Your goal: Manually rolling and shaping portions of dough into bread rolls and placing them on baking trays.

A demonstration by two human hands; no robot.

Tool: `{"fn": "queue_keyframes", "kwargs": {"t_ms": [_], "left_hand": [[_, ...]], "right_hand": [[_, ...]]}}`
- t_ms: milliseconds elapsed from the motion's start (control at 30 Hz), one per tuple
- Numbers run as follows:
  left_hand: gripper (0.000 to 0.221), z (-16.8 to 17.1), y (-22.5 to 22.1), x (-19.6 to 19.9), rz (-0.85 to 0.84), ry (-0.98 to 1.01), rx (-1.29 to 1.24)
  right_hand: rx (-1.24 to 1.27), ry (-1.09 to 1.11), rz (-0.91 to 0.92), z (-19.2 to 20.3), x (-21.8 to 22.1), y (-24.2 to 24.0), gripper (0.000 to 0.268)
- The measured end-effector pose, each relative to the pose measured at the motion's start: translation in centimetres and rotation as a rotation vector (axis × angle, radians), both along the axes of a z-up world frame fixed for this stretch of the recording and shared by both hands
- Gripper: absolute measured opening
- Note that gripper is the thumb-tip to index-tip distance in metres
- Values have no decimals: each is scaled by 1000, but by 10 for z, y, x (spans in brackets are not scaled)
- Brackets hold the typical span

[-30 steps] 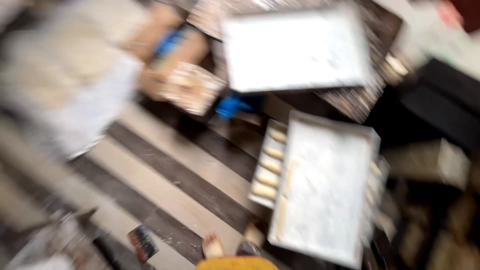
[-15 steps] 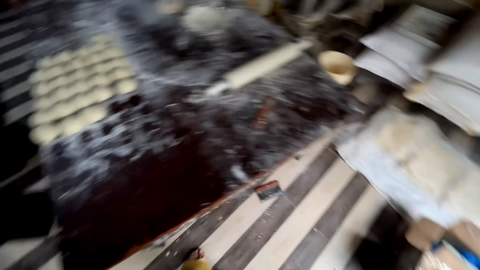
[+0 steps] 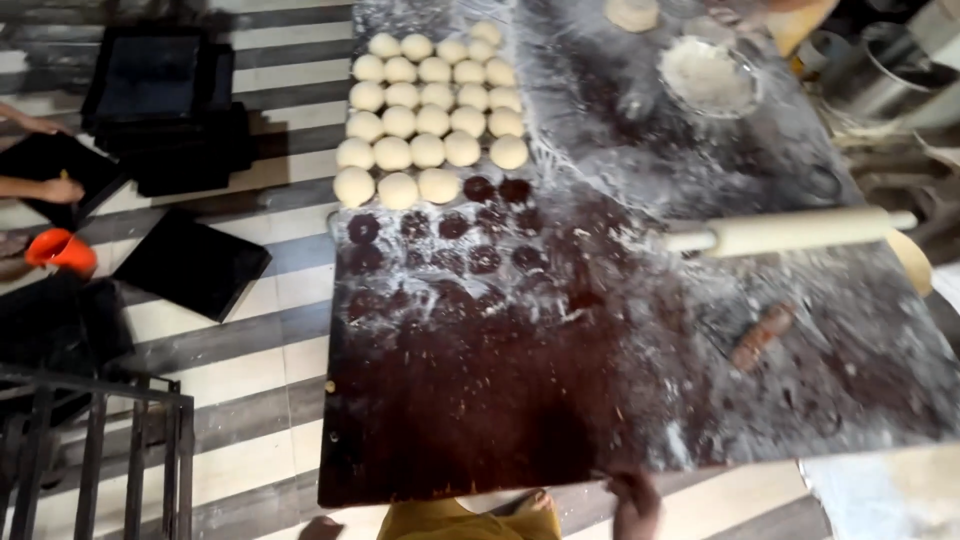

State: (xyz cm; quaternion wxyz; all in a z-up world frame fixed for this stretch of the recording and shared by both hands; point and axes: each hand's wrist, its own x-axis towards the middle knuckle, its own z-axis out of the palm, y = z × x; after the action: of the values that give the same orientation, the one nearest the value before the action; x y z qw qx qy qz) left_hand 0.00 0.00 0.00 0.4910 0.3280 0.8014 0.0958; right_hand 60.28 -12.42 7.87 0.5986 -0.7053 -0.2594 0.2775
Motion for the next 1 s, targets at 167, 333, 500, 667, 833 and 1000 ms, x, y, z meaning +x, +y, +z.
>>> {"fn": "queue_keyframes", "kwargs": {"t_ms": [167, 333, 500, 667, 833, 1000], "left_hand": [[69, 9, 75, 10, 170, -40, -26], [57, 84, 113, 84, 197, -41, 572], [46, 51, 133, 109, 295, 391, 679], [46, 36, 127, 105, 481, 495, 639], [51, 136, 136, 126, 216, 460, 323], [54, 199, 142, 143, 162, 402, 274]], "right_hand": [[-256, 15, 361, 170, -92, 209, 18], [-210, -452, 711, 155, -82, 410, 33], [41, -644, 796, 141, -107, 605, 55], [153, -1157, 871, 101, -131, 698, 74], [-383, -391, 723, 162, -124, 683, 39], [77, 628, 724, 44, -37, 573, 32]]}}
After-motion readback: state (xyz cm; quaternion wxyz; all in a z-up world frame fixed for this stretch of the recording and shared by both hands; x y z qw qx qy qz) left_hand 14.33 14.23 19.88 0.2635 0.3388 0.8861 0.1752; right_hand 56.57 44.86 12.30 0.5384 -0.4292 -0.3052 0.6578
